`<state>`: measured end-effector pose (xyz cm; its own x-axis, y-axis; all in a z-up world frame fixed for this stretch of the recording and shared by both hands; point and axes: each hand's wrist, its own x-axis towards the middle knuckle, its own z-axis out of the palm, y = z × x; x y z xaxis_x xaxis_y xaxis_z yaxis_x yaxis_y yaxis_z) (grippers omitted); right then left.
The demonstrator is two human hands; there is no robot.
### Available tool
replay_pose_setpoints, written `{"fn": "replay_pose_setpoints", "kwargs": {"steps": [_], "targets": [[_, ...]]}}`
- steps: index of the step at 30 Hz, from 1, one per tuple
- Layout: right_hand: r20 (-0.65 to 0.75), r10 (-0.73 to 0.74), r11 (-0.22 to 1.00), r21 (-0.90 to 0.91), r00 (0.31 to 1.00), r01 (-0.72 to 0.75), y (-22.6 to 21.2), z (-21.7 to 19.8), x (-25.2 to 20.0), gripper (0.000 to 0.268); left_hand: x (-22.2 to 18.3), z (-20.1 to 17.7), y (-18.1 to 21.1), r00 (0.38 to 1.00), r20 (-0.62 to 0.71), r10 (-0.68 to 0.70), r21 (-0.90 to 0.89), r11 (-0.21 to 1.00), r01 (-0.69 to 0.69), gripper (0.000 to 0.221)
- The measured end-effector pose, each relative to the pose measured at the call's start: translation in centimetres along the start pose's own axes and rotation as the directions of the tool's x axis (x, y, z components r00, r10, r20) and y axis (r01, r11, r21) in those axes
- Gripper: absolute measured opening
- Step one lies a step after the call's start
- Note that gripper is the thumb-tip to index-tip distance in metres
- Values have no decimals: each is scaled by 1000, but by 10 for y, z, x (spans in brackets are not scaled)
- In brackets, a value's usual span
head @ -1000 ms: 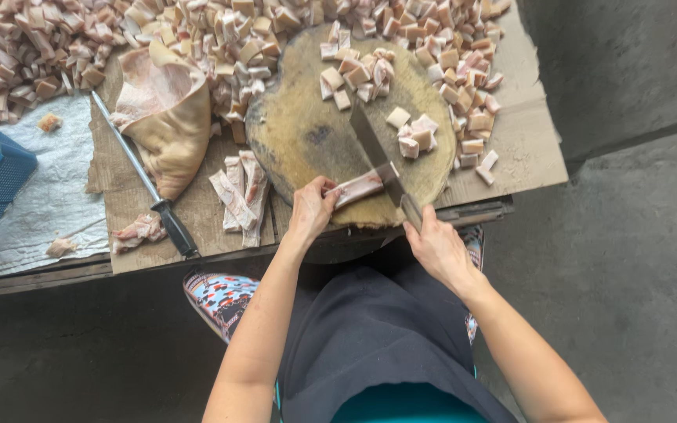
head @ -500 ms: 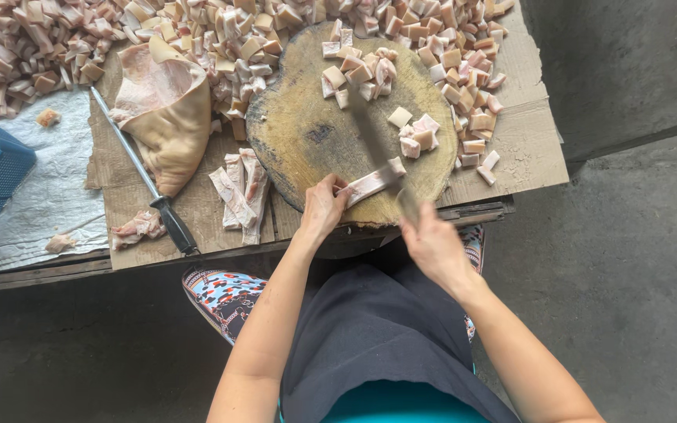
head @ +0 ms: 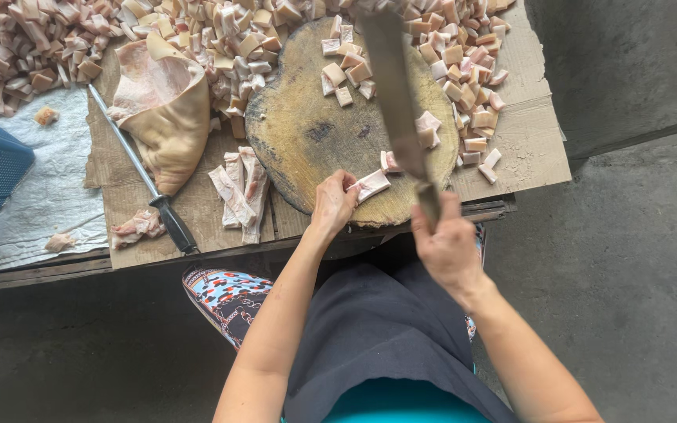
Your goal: The person uses a cleaver to cut a large slab of pork belly into strips and then into small cubes on a wooden cutting board. The person repeatedly slices the meat and moves the cut pieces aside to continue processing the slab.
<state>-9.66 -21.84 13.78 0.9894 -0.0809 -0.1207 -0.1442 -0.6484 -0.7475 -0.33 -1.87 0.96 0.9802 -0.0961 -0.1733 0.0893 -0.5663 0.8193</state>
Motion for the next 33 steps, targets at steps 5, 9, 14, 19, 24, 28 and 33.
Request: {"fn": "replay_pose_setpoints", "kwargs": {"steps": [5, 9, 14, 19, 24, 28, 33], "targets": [[127, -23, 953, -297, 992, 60, 21, 18, 6, 39, -1, -5, 1, 998, -30, 62, -2, 998, -62, 20], [135, 49, 992, -119, 990, -33, 5, -13, 7, 32, -5, -5, 14, 999, 15, -40, -20, 999, 40, 21], [-45, -64, 995, 74, 997, 67, -23, -25, -8, 29, -8, -17, 24, 970, 101, -220, -179, 955, 236, 29], [122, -51, 978, -195, 991, 74, -9, 27, -11, 35, -7, -29, 11, 997, -17, -81, -67, 995, 80, 29], [231, 78, 985, -168, 970, -39, 9, 26, 8, 37, -13, -11, 10, 999, 3, 53, 117, 992, -53, 26], [246, 255, 962, 30, 935, -270, -8, 0, 16, 36, -18, -12, 23, 998, 45, -49, 154, 987, 42, 28], [95, 99, 991, 80, 991, -107, -24, -25, 1, 38, -17, -38, -1, 985, 10, -174, -166, 971, 173, 36]]}}
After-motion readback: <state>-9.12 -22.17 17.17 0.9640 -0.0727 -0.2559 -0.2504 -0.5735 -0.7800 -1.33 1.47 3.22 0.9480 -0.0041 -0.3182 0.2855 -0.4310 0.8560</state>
